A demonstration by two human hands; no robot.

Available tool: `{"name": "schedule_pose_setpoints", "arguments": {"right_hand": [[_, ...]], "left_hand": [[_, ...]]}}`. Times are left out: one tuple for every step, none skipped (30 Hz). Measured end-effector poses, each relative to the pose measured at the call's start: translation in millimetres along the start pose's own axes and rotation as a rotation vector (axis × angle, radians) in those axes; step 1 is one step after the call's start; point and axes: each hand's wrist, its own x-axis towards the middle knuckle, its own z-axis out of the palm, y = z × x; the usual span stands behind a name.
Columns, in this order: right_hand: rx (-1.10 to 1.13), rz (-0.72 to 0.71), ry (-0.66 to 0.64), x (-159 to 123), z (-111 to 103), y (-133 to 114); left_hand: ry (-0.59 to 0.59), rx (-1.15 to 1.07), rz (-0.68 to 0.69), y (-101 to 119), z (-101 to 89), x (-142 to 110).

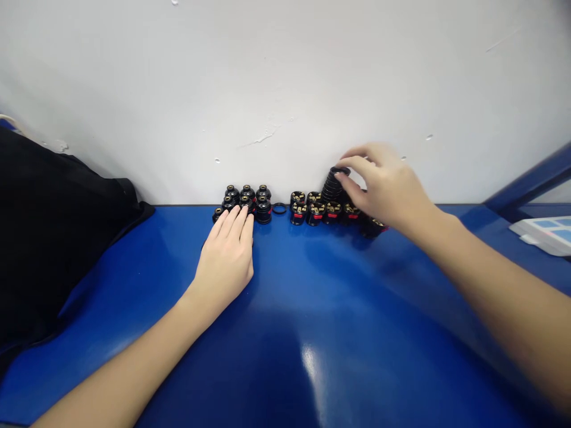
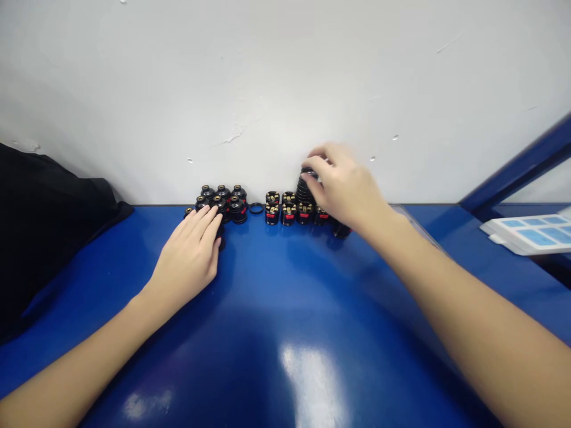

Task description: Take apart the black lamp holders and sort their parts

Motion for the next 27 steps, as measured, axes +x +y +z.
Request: {"name": "schedule_pose_setpoints", "arguments": {"right_hand": [[0.048,-0.025,0.003,2.5,1.4,-9.8],[0.098,-0.067,-0.02,4.9,4.3,-20.4],[0.14,-0.118,-0.061,7.1,8.6,-31.6],[0.167,-0.178,-0.106,8.9,14.2,-42.7],[0.18,-0.235,-0.162,10.3,20.9,-53.4],[0.192,-0.282,-0.206,11.2,28.3,-63.2],[0.202,-0.309,-0.242,11.8,36.1,-71.8],[0.215,-0.319,-0.254,12.1,43.9,-78.9],[0.227,-0.318,-0.271,12.1,51.2,-84.4],[0.248,-0.308,-0.279,12.0,57.7,-88.5],[0.273,-0.295,-0.28,11.9,63.1,-91.1],[0.297,-0.278,-0.278,11.7,67.3,-92.6],[0.323,-0.259,-0.27,11.5,69.9,-93.2],[0.348,-0.239,-0.257,11.4,71.1,-93.1],[0.373,-0.221,-0.243,11.3,70.7,-92.8],[0.399,-0.204,-0.229,11.1,68.9,-92.4],[0.428,-0.19,-0.215,10.8,65.8,-92.0],[0.456,-0.179,-0.208,10.4,61.5,-91.8],[0.483,-0.167,-0.207,9.6,56.1,-91.9],[0.508,-0.149,-0.213,8.6,49.6,-92.1],[0.53,-0.124,-0.225,7.3,42.3,-92.6],[0.552,-0.091,-0.243,5.6,34.1,-93.2],[0.571,-0.051,-0.269,3.5,25.5,-93.8],[0.587,-0.003,-0.293,1.0,16.6,-94.6],[0.604,0.041,-0.329,-2.1,8.0,-95.4],[0.62,0.093,-0.358,-5.9,0.2,-96.2],[0.647,0.156,-0.373,-10.4,-6.3,-97.3]], "left_hand": [[0.001,0.006,0.007,-0.2,0.3,0.0],[0.002,0.012,0.014,-0.3,0.5,0.1],[0.004,0.016,0.018,-0.3,0.7,0.3],[0.007,0.017,0.019,-0.3,0.7,0.5],[0.009,0.014,0.017,-0.3,0.7,0.7],[0.011,0.008,0.012,-0.2,0.6,0.8],[0.011,0.001,0.007,-0.1,0.5,1.0],[0.01,-0.007,0.003,0.0,0.4,1.2],[0.008,-0.014,0.0,0.0,0.3,1.3],[0.006,-0.017,-0.001,0.0,0.3,1.4],[0.005,-0.015,0.001,-0.1,0.2,1.5],[0.004,-0.009,0.004,-0.2,0.2,1.6],[0.004,-0.001,0.01,-0.2,0.1,1.7],[0.004,0.007,0.015,-0.2,0.0,1.8],[0.005,0.013,0.019,-0.1,-0.1,1.8],[0.003,0.015,0.02,0.0,-0.3,1.9],[0.001,0.012,0.019,0.1,-0.5,1.8],[-0.001,0.005,0.016,0.2,-0.7,1.8],[-0.002,-0.006,0.013,0.2,-0.9,1.7],[-0.004,-0.02,0.009,0.1,-1.0,1.6],[-0.004,-0.034,0.006,-0.2,-1.0,1.5],[0.0,-0.046,0.005,-0.6,-0.9,1.4],[0.007,-0.054,0.006,-1.0,-0.8,1.4],[0.017,-0.057,0.013,-1.4,-0.6,1.5],[0.031,-0.058,0.025,-1.5,-0.4,1.6],[0.048,-0.063,0.042,-1.2,-0.3,1.8],[0.071,-0.078,0.063,-0.4,-0.3,1.9]]}}
